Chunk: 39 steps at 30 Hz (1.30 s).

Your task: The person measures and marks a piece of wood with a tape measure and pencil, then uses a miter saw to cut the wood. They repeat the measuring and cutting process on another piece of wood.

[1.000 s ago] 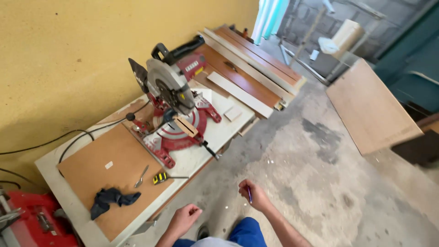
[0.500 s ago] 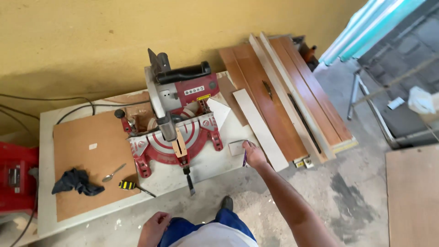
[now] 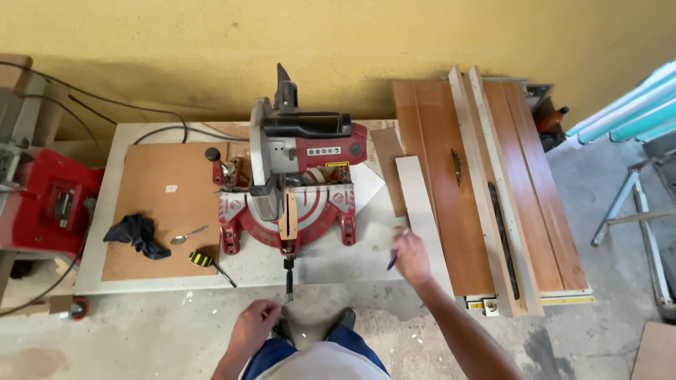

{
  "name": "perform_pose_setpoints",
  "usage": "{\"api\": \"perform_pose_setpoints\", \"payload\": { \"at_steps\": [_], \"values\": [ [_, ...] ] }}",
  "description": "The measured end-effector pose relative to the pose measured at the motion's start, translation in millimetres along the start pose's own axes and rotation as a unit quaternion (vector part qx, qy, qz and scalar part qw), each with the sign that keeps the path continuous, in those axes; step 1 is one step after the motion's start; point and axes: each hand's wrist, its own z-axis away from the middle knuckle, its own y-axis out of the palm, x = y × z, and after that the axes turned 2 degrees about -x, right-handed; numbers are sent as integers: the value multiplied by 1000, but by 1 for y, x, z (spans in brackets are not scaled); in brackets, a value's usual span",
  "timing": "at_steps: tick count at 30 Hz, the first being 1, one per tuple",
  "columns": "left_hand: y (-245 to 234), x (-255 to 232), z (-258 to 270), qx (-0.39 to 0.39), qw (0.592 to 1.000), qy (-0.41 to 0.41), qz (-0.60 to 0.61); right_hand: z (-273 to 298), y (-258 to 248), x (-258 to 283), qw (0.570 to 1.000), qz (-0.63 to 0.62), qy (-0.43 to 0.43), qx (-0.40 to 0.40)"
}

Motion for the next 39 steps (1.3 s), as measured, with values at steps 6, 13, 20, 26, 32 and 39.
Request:
{"api": "perform_pose_setpoints", "payload": {
  "at_steps": [6, 13, 20, 26, 32, 39],
  "values": [
    [-12, -58, -15, 9, 995, 44, 88, -2, -13, 98, 993, -106, 40, -27],
    [-78, -135, 0, 141, 968, -4, 209, -21, -23, 215, 978, -199, 53, 17],
    [-59, -43, -53, 91, 980, 111, 135, -27, -6, 266, 981, -172, 84, 37],
    [-57, 34, -94, 107, 980, 103, 130, 11, 28, 195, 903, -72, 415, 87],
    [-98, 20, -84, 73, 993, 26, 90, 48, 37, 106, 900, -66, 430, 18],
    [-103, -23, -55, 45, 983, -62, 167, -26, 42, 49, 919, -72, 374, 106]
  ]
}}
